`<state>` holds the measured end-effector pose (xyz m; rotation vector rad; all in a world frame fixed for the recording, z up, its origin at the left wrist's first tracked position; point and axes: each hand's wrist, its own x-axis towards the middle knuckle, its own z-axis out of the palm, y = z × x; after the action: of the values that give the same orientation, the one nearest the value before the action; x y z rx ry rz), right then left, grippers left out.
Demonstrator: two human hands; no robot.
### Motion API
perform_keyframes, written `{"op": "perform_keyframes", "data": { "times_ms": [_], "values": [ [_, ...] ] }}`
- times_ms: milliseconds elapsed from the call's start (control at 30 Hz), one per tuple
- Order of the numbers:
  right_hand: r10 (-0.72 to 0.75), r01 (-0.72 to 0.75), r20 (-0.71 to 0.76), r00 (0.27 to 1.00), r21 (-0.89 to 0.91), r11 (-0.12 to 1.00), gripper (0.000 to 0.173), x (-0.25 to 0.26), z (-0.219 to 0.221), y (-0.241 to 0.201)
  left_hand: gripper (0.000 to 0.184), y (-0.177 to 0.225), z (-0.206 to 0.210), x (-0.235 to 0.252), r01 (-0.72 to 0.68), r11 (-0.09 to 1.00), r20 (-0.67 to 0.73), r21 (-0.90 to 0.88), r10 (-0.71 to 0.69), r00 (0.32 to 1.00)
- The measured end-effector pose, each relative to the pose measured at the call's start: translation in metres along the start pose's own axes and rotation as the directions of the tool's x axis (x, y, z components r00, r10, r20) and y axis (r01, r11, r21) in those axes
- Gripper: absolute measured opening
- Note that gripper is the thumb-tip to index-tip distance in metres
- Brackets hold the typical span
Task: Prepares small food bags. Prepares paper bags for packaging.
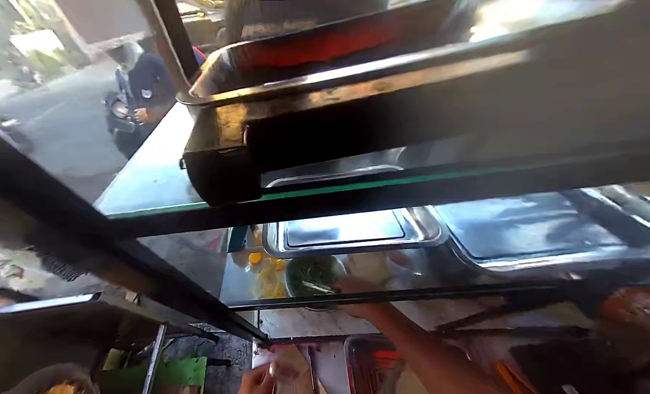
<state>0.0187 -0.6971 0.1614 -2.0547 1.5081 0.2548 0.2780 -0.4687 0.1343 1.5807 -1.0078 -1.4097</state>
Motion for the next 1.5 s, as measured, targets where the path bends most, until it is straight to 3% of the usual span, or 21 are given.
{"op": "perform_keyframes", "data": {
  "times_ms": [133,300,500,667,800,967,1133,1200,1333,1400,1467,1500],
  "values": [
    [0.041,-0.027,-0.120,0.992,0.118,0.993,0.049,-0.035,0.004,0.018,0.045,0.003,0.014,0.089,0.014,0.990,0.158,-0.140,0.009,0.987],
    [0.060,-0.032,-0.198,0.978,0.142,0.989,0.051,-0.052,0.000,0.045,0.028,0.015,0.055,0.150,0.149,0.930,0.002,-0.336,-0.158,0.987],
    [-0.062,0.071,-0.154,0.986,0.053,0.996,0.046,-0.055,-0.021,0.049,0.035,0.012,0.066,0.198,0.079,0.963,-0.004,-0.257,-0.083,0.997],
    [-0.121,0.117,-0.027,0.992,-0.116,0.986,0.045,-0.043,-0.036,0.054,0.033,0.014,0.064,0.208,-0.042,0.986,0.088,-0.163,0.057,0.995],
    [-0.221,0.215,-0.002,0.975,-0.230,0.949,0.041,-0.037,-0.047,0.056,0.036,0.029,0.059,0.202,-0.018,0.990,0.158,-0.138,0.040,0.987],
    [-0.318,0.302,-0.031,0.948,-0.240,0.923,0.044,-0.026,-0.049,0.057,0.038,0.047,0.053,0.203,-0.055,0.990,0.181,-0.129,0.078,0.980],
    [-0.287,0.241,-0.090,0.954,-0.342,0.908,0.045,-0.018,-0.047,0.037,0.039,0.056,0.052,0.215,-0.067,0.998,0.230,-0.007,0.067,0.971],
    [-0.333,0.265,-0.136,0.933,-0.366,0.892,0.046,-0.016,-0.047,0.031,0.036,0.062,0.045,0.215,-0.037,0.999,0.229,-0.021,0.040,0.973],
    [-0.320,0.265,-0.092,0.943,-0.375,0.889,0.048,-0.012,-0.054,0.023,0.029,0.063,0.047,0.215,-0.009,0.992,0.216,-0.123,0.036,0.976],
    [-0.309,0.258,-0.072,0.948,-0.391,0.883,0.047,-0.013,-0.057,0.014,0.024,0.059,0.049,0.216,-0.081,0.993,0.204,-0.085,0.097,0.974],
    [-0.364,0.284,-0.148,0.920,-0.392,0.875,0.049,-0.012,-0.053,0.021,0.015,0.058,0.048,0.216,-0.230,0.968,0.202,0.095,0.208,0.957],
    [-0.383,0.287,-0.190,0.904,-0.393,0.873,0.049,-0.013,-0.052,0.026,0.015,0.056,0.049,0.217,-0.243,0.965,0.195,0.097,0.221,0.956]
  ]
}}
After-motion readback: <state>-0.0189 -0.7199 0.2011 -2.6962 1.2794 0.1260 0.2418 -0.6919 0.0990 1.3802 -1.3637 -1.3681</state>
